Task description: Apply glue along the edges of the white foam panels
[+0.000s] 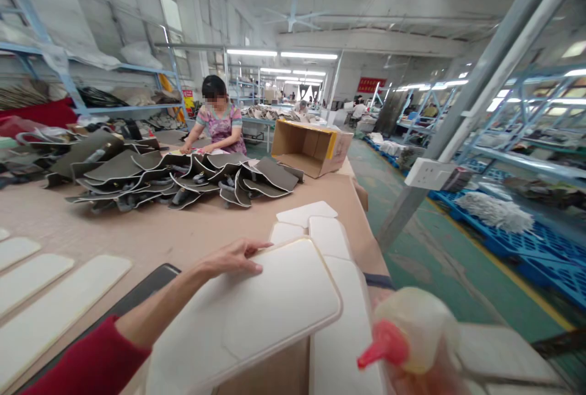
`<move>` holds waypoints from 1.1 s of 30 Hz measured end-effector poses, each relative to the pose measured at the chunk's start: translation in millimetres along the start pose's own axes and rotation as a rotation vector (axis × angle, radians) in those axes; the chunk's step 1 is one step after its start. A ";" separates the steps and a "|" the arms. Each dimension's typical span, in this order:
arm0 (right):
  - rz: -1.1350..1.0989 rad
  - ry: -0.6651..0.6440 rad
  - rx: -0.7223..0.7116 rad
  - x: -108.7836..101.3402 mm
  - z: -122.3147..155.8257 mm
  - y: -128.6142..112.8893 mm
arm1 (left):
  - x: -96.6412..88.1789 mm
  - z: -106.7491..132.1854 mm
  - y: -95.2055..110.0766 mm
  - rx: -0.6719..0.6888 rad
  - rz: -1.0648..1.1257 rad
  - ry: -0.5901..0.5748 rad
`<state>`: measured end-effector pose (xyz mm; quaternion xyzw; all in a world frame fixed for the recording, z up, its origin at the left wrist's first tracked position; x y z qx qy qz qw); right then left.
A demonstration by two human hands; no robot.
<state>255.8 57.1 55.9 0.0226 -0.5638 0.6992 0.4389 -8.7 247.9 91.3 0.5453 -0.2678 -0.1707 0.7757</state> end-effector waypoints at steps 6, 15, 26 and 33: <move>-0.034 0.081 -0.195 14.9 -14.1 -78.0 | 9.8 24.2 15.9 0.024 -0.057 -0.137; 0.078 -0.071 -0.185 38.7 -8.1 -92.7 | 3.7 36.2 22.4 -0.040 -0.090 -0.091; 0.212 -0.190 -0.163 51.2 -5.1 -95.0 | 26.0 41.7 31.4 -0.016 -0.296 -0.450; 0.258 -0.202 -0.152 55.1 -1.8 -93.9 | 25.5 46.1 32.5 0.040 -0.438 -0.591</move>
Point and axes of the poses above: each hand's wrist, its own z-axis away from the middle knuckle, its own x-axis out of the palm, y = z × x, the point moved 7 cm from there along -z, towards the middle knuckle, and after that the axes turned 12 degrees about x, right-handed, at the moved point
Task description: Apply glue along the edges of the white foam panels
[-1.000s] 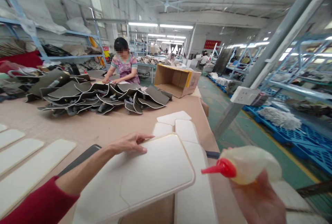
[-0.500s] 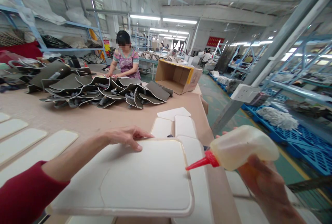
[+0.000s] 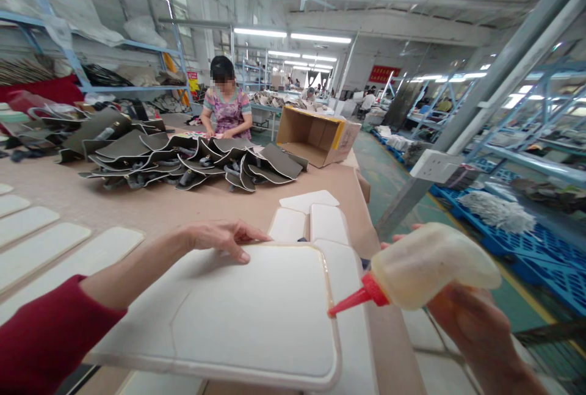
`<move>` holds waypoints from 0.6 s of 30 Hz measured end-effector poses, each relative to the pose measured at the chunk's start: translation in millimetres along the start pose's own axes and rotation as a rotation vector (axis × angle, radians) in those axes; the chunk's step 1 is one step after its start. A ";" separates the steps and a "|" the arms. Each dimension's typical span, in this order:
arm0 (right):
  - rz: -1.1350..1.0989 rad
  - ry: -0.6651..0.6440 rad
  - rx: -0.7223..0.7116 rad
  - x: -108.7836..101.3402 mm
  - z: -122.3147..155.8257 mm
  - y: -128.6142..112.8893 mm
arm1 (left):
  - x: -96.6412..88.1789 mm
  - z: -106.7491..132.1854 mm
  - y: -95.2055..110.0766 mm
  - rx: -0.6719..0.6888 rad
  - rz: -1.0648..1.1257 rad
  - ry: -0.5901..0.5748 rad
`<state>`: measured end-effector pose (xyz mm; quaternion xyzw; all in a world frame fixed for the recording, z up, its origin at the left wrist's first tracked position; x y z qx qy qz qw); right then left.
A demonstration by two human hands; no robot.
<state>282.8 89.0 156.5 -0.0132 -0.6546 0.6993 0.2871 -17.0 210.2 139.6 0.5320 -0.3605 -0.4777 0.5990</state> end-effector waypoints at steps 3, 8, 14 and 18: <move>-0.013 -0.016 0.024 2.6 2.6 -0.6 | -0.8 2.0 -1.9 -0.011 0.009 0.015; -0.086 0.014 0.073 5.3 7.3 -0.7 | -4.0 3.8 -6.7 -0.017 0.032 0.034; -0.145 0.056 0.106 -2.3 9.8 6.9 | -4.9 3.6 -7.9 0.004 0.086 0.044; -0.113 0.027 0.082 -0.7 11.5 4.5 | -7.5 4.3 -10.9 0.011 0.114 0.073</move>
Point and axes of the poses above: each hand's wrist, its own z-axis away from the middle knuckle, its own x-axis out of the palm, y = z × x, the point moved 7 cm from there along -z, towards the middle knuckle, and after that the axes turned 12 degrees about x, right-handed, at the moved point
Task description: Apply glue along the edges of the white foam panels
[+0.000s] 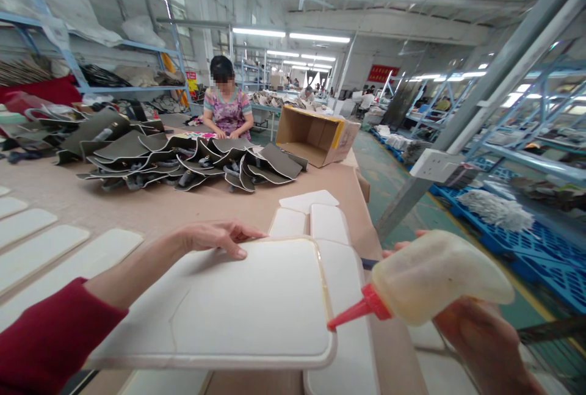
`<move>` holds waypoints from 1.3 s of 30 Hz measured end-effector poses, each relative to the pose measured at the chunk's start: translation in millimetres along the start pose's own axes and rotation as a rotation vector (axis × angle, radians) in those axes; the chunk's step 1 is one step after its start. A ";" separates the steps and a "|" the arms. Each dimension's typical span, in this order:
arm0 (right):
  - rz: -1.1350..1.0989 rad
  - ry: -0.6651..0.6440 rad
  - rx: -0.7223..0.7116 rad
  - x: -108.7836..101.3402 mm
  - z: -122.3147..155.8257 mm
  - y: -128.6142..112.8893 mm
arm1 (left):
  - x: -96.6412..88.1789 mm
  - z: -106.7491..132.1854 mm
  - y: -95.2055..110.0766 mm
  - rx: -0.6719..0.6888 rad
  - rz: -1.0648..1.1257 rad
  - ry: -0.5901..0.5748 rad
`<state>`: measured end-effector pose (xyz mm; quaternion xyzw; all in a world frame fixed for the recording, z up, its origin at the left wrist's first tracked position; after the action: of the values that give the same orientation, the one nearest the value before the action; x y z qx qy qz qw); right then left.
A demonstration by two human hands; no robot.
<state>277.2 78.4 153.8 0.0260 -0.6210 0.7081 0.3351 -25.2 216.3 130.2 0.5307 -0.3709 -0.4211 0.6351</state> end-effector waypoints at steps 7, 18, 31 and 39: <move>0.085 -0.090 -0.115 3.1 -1.3 -4.9 | -12.5 2.6 -12.1 -0.005 -0.002 0.049; -0.021 0.149 -0.121 -31.0 4.8 11.7 | -13.9 6.7 -20.3 0.041 0.073 0.098; -0.049 0.257 -0.352 -46.2 21.1 25.8 | -17.3 4.7 -47.7 0.135 0.237 0.295; -0.054 0.271 -0.438 -47.3 15.2 23.6 | -12.7 0.5 -55.4 0.198 0.307 0.299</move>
<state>296.1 43.7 115.4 -0.1255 -0.7080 0.5447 0.4316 -38.2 223.4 75.4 0.5842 -0.3886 -0.1980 0.6845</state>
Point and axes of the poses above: each hand's wrist, its own z-axis away from the middle knuckle, its own x-axis out of the palm, y = z × x, the point moved 7 cm from there along -z, towards the middle knuckle, and after that the axes turned 12 degrees about x, right-handed, at the moved point
